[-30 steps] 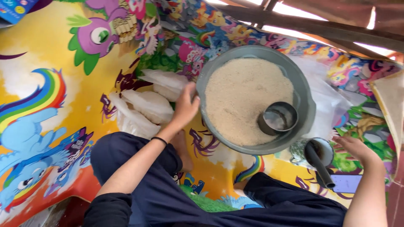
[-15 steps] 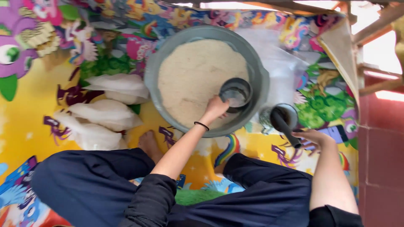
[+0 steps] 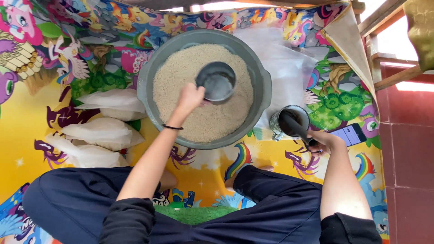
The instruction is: Scooping rice from a large basin into small plastic bags and sealing them manually.
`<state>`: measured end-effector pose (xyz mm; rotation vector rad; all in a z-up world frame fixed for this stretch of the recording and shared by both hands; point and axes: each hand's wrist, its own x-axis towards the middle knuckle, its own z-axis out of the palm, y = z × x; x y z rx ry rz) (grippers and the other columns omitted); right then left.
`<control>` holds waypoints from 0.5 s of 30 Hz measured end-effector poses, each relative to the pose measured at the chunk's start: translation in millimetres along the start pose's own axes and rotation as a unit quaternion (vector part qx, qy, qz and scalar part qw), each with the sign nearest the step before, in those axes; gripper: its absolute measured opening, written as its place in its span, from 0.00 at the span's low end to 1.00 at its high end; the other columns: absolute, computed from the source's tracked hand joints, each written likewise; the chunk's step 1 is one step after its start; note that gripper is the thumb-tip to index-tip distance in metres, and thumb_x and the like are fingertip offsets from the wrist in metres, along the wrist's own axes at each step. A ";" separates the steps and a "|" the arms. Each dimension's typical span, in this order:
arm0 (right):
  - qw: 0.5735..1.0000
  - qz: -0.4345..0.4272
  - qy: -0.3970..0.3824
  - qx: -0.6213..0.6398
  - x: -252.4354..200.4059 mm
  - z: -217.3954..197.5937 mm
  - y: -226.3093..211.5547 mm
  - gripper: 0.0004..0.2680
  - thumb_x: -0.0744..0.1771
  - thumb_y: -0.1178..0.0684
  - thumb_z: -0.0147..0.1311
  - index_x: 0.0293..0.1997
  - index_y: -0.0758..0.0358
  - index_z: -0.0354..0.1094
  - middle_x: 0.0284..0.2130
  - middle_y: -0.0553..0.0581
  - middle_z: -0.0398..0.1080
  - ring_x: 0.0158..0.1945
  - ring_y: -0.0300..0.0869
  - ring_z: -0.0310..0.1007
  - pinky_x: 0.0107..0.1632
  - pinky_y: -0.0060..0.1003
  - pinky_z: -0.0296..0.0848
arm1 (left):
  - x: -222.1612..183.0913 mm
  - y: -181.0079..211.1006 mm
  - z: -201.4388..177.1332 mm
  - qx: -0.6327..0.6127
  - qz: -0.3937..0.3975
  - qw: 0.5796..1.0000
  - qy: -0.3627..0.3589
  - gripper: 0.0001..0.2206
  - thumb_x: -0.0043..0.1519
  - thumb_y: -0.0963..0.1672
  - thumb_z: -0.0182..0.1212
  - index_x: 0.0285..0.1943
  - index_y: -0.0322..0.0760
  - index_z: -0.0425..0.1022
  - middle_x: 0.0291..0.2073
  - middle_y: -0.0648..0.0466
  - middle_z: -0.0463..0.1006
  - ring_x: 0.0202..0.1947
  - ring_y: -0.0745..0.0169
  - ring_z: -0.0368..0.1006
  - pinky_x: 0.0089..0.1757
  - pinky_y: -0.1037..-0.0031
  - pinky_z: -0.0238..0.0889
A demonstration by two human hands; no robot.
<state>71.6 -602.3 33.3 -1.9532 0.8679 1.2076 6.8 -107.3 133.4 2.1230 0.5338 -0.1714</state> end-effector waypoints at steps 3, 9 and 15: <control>0.999 -0.018 0.038 0.016 24.5 -5.5 -3.5 0.21 0.65 0.46 0.51 0.57 0.75 0.60 0.43 0.67 0.63 0.37 0.54 0.64 0.38 0.58 0.77 | 15.3 -28.7 -45.9 0.075 -0.010 0.994 0.084 0.20 0.59 0.46 0.52 0.39 0.17 0.80 0.34 0.26 0.80 0.46 0.26 0.77 0.46 0.41 0.69; 0.995 -0.036 0.095 -0.010 37.9 -3.9 -0.4 0.21 0.66 0.43 0.57 0.49 0.81 0.69 0.31 0.68 0.64 0.28 0.54 0.64 0.31 0.56 0.77 | 40.1 -113.1 -96.8 0.153 -0.045 0.973 0.169 0.18 0.58 0.44 0.54 0.41 0.16 0.79 0.36 0.24 0.79 0.45 0.23 0.77 0.43 0.42 0.73; 0.996 -0.039 0.059 0.047 -21.7 9.5 -25.2 0.20 0.67 0.53 0.56 0.57 0.87 0.60 0.53 0.81 0.62 0.44 0.70 0.73 0.43 0.68 0.77 | 39.3 -154.6 -63.4 0.053 -0.157 0.980 0.112 0.20 0.63 0.45 0.50 0.49 0.18 0.78 0.33 0.29 0.81 0.31 0.36 0.81 0.37 0.51 0.77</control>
